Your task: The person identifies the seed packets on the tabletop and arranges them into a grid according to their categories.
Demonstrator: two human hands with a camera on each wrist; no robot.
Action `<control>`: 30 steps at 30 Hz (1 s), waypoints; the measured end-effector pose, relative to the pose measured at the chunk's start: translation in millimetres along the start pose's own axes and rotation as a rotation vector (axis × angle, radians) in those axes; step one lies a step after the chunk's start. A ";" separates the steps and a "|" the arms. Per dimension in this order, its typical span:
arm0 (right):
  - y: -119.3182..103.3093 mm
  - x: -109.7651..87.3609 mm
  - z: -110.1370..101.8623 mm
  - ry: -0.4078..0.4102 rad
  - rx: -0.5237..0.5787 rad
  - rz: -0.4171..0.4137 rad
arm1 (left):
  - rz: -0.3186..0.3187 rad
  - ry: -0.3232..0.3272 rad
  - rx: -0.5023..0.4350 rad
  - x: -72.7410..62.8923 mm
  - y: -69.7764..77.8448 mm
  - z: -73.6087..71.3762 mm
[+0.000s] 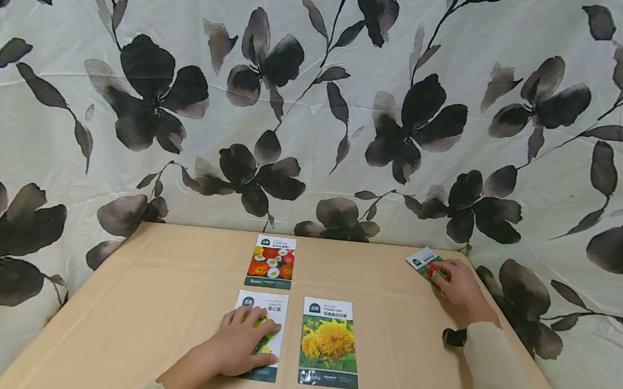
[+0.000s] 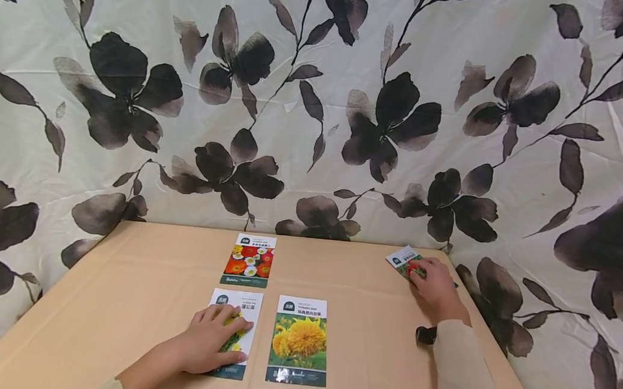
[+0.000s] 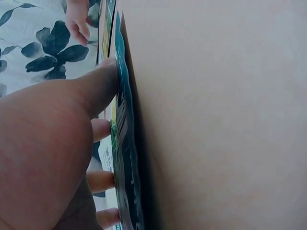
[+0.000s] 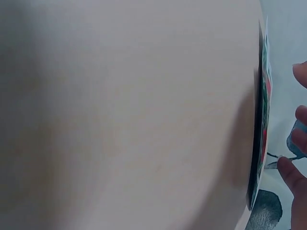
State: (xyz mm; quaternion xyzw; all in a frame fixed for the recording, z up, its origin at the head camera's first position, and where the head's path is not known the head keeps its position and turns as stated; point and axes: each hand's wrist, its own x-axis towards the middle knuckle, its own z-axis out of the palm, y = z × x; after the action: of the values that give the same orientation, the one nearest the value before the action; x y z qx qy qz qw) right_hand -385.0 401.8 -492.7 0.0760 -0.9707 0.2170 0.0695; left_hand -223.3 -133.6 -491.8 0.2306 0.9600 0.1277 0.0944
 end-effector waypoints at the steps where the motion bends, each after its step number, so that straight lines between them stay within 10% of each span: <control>1: 2.0 2.0 0.6 -0.004 -0.008 -0.001 | 0.000 0.001 0.003 1.1 0.1 0.7; 30: 30.0 46.0 7.8 -0.052 -0.075 -0.003 | -0.041 0.031 -0.010 19.2 8.2 8.4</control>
State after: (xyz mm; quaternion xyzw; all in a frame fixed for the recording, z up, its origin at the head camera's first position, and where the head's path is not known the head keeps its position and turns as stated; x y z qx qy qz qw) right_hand -436.2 419.9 -504.3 0.0803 -0.9796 0.1781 0.0472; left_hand -234.6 -115.9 -499.7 0.2084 0.9653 0.1339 0.0831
